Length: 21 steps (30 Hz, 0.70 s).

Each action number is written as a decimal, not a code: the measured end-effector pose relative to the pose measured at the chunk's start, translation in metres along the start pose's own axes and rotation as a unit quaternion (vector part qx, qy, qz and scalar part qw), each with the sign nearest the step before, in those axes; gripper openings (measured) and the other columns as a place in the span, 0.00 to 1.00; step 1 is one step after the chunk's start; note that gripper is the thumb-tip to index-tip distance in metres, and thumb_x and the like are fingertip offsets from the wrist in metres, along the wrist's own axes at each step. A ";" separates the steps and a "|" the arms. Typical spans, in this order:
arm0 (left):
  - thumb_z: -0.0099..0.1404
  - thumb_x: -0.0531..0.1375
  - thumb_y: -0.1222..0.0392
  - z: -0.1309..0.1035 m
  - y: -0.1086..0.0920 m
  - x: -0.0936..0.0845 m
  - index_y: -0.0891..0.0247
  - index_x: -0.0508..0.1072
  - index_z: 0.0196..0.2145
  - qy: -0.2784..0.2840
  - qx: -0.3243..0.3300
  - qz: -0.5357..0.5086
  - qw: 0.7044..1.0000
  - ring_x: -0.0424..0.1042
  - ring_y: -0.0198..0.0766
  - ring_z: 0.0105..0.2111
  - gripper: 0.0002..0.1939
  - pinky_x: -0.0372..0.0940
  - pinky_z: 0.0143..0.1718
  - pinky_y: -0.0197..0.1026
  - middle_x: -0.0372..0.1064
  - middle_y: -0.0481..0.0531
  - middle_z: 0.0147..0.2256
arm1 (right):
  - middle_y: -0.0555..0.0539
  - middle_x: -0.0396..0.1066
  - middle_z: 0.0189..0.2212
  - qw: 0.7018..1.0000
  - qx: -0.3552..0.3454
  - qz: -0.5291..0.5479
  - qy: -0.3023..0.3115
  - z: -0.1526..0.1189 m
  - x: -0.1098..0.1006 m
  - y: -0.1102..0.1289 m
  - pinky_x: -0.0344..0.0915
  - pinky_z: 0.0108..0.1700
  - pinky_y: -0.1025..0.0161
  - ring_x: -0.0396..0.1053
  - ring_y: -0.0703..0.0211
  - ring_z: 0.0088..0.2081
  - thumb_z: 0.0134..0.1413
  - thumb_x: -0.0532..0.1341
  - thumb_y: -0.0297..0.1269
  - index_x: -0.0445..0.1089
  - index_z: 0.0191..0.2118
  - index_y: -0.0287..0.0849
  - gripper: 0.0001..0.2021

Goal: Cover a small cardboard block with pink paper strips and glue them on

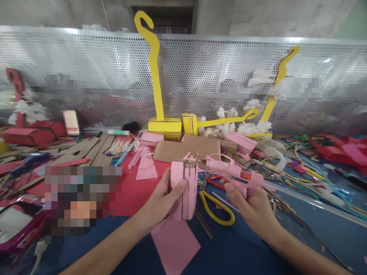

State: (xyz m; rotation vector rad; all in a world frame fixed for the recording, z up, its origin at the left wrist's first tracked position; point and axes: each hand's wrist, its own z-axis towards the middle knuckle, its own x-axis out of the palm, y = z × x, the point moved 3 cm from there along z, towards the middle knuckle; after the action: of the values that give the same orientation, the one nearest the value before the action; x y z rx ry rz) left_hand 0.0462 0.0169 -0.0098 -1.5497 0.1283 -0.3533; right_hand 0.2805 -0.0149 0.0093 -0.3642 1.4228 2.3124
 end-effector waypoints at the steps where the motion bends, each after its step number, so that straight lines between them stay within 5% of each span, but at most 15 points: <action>1: 0.69 0.62 0.45 0.000 -0.001 0.000 0.53 0.57 0.70 -0.001 0.001 -0.002 1.000 0.52 0.53 0.70 0.36 0.52 0.70 0.56 0.55 0.56 0.70 | 0.51 0.71 0.21 1.000 0.004 0.002 -0.006 0.000 -0.001 -0.001 0.70 0.21 0.68 0.67 0.64 0.19 0.66 0.59 0.45 0.75 0.37 0.40 0.14; 5: 0.68 0.63 0.46 -0.001 -0.003 0.002 0.54 0.62 0.67 -0.008 0.004 -0.023 1.000 0.56 0.54 0.69 0.32 0.58 0.67 0.55 0.62 0.57 0.67 | 0.49 0.74 0.25 1.000 -0.010 0.012 0.023 0.001 0.001 0.002 0.72 0.24 0.67 0.71 0.60 0.24 0.66 0.59 0.46 0.76 0.43 0.40 0.15; 9: 0.66 0.66 0.47 -0.001 -0.004 0.001 0.54 0.63 0.67 -0.045 -0.007 -0.020 0.999 0.55 0.55 0.69 0.35 0.54 0.69 0.57 0.58 0.58 0.69 | 0.46 0.78 0.31 0.999 -0.025 -0.004 0.039 0.001 0.003 0.004 0.73 0.29 0.64 0.72 0.59 0.26 0.67 0.58 0.47 0.77 0.48 0.40 0.17; 15: 0.65 0.66 0.47 0.002 -0.005 0.002 0.56 0.69 0.61 -0.044 -0.002 -0.063 0.997 0.63 0.54 0.65 0.29 0.60 0.65 0.53 0.68 0.58 0.63 | 0.54 0.60 0.16 0.997 0.027 -0.067 -0.018 0.007 -0.008 -0.011 0.56 0.19 0.66 0.57 0.64 0.18 0.66 0.57 0.55 0.73 0.32 0.39 0.23; 21: 0.64 0.68 0.47 0.002 -0.003 -0.002 0.51 0.65 0.64 -0.051 -0.048 -0.145 0.987 0.72 0.54 0.58 0.34 0.75 0.47 0.47 0.73 0.57 0.58 | 0.52 0.61 0.18 0.992 0.028 -0.120 0.025 0.024 -0.015 -0.028 0.58 0.26 0.64 0.60 0.63 0.22 0.69 0.50 0.58 0.61 0.22 0.43 0.29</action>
State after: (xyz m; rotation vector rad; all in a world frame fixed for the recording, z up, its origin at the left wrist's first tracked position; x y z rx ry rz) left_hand 0.0444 0.0189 -0.0068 -1.6812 -0.1655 -0.5021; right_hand 0.3068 0.0146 0.0038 -0.5478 1.3803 2.0808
